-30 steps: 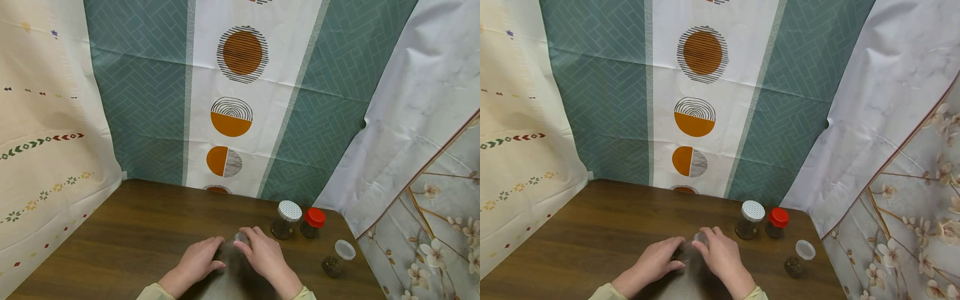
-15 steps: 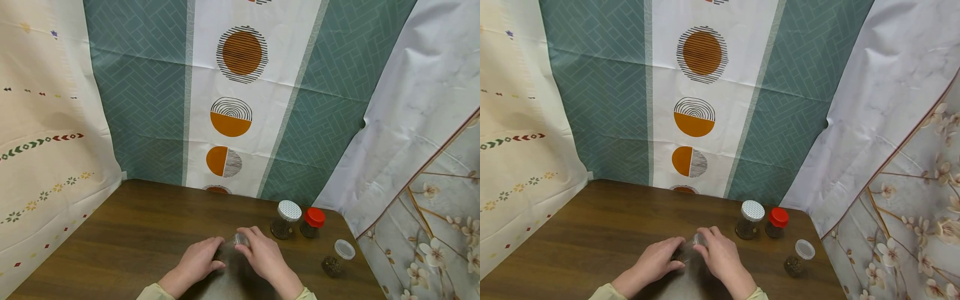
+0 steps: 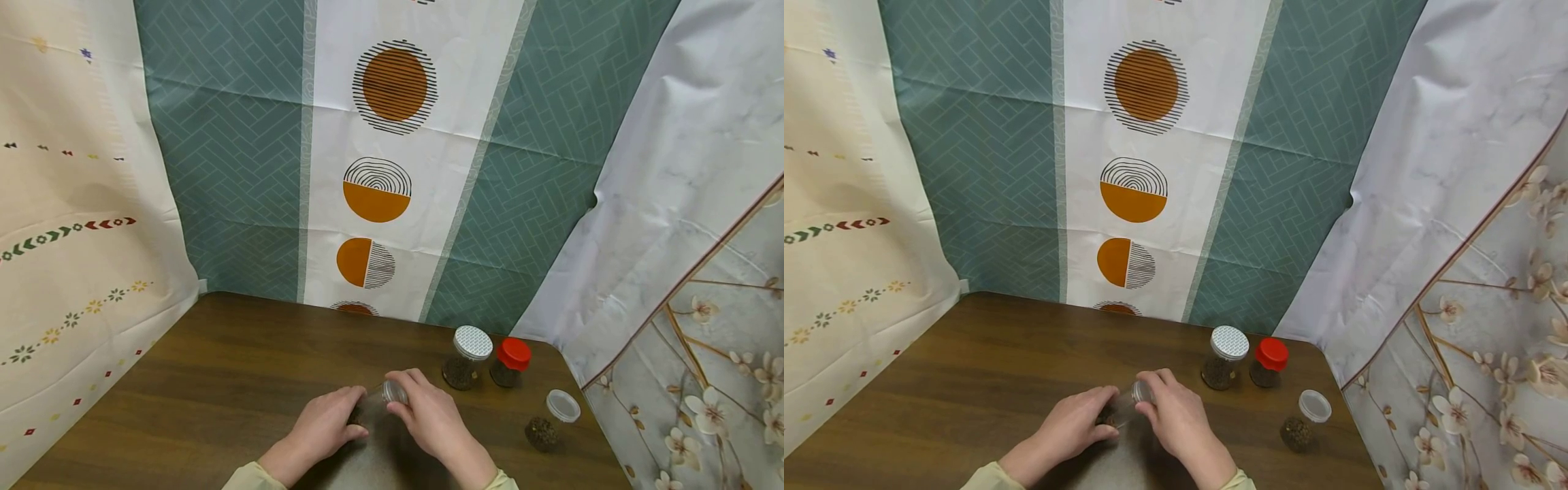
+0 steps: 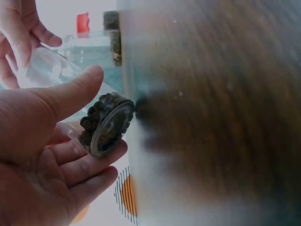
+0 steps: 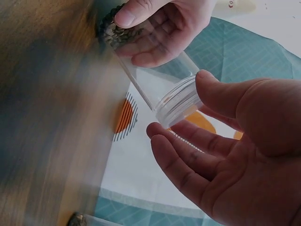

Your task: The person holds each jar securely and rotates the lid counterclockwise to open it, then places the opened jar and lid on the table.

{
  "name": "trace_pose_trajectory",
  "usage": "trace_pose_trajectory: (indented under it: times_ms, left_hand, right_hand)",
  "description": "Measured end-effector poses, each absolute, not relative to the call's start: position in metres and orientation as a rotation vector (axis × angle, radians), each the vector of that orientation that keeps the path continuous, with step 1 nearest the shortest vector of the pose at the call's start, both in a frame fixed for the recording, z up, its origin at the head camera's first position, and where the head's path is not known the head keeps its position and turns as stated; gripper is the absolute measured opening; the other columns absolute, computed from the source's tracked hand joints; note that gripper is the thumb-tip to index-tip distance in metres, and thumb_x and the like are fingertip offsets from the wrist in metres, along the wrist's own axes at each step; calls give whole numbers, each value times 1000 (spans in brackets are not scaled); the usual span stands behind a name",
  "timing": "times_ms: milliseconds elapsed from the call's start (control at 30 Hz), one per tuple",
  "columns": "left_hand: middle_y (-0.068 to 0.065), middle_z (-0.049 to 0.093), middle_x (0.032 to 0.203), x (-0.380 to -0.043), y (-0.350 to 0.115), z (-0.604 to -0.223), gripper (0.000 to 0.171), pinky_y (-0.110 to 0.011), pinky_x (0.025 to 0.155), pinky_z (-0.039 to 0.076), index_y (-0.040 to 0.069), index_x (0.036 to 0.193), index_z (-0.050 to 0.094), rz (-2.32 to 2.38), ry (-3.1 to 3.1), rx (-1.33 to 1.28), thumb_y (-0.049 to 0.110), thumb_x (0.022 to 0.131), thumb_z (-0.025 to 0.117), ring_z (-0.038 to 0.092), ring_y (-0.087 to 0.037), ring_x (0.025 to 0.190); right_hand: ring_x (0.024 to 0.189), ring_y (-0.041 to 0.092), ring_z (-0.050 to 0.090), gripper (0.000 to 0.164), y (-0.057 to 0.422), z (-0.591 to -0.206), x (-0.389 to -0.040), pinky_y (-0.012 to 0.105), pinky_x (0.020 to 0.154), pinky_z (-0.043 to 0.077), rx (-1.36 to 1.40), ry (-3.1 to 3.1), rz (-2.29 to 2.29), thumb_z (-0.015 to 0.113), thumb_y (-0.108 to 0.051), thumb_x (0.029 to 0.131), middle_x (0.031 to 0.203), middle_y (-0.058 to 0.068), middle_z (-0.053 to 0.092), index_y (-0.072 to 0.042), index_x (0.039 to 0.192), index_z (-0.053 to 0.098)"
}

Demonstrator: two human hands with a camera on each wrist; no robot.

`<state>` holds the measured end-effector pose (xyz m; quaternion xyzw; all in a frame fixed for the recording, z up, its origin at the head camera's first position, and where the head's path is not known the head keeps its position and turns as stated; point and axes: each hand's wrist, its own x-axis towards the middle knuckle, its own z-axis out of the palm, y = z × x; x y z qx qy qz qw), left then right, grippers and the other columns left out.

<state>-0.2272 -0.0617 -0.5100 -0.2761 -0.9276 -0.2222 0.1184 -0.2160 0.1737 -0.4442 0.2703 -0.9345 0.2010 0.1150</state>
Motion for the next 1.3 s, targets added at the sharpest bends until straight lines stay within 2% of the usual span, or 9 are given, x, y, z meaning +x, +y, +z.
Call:
trace_pose_trajectory:
  times_ms: [467, 600, 733, 833, 1067, 1300]
  left_hand:
    - [-2, 74, 110, -226, -62, -510, 56, -43, 74, 61, 10, 124, 68, -649, -2736, -801, 37, 84, 97, 74, -22, 95]
    - [-2, 74, 109, -225, -62, -509, 56, -43, 73, 61, 10, 123, 68, -652, -2708, -808, 35, 84, 98, 74, -22, 94]
    - [-3, 75, 111, -225, -62, -510, 57, -43, 75, 61, 8, 124, 68, -654, -2712, -813, 35, 84, 97, 74, -23, 96]
    - [-3, 75, 113, -225, -62, -510, 57, -42, 76, 62, 9, 125, 68, -652, -2733, -811, 36, 85, 96, 75, -23, 98]
    - [-3, 74, 111, -225, -61, -509, 56, -42, 75, 61, 9, 124, 68, -646, -2737, -818, 36, 85, 97, 74, -22, 96]
    - [-2, 73, 108, -227, -62, -508, 55, -41, 73, 60, 9, 124, 68, -646, -2732, -816, 36, 85, 97, 72, -20, 93]
  right_hand:
    - [95, 20, 72, 48, 173, -443, -215, 42, 69, 58, 811, -2739, 625, 89, -15, 95, 126, -1, 68, -21, 138, 68]
    - [95, 21, 73, 50, 173, -442, -216, 47, 73, 59, 772, -2781, 668, 88, -28, 97, 131, 0, 68, -22, 143, 68]
    - [92, 23, 73, 56, 171, -441, -217, 55, 75, 58, 685, -2836, 673, 79, -46, 102, 135, 5, 68, -21, 150, 66]
    - [83, 20, 71, 52, 170, -441, -219, 53, 70, 57, 638, -2856, 637, 73, -49, 106, 130, 6, 70, -20, 149, 67]
    - [77, 16, 66, 40, 170, -442, -221, 44, 64, 55, 653, -2845, 603, 72, -42, 108, 119, 4, 72, -17, 139, 73]
    - [81, 16, 68, 36, 171, -441, -219, 43, 65, 56, 710, -2808, 589, 76, -35, 106, 121, 3, 71, -18, 138, 72]
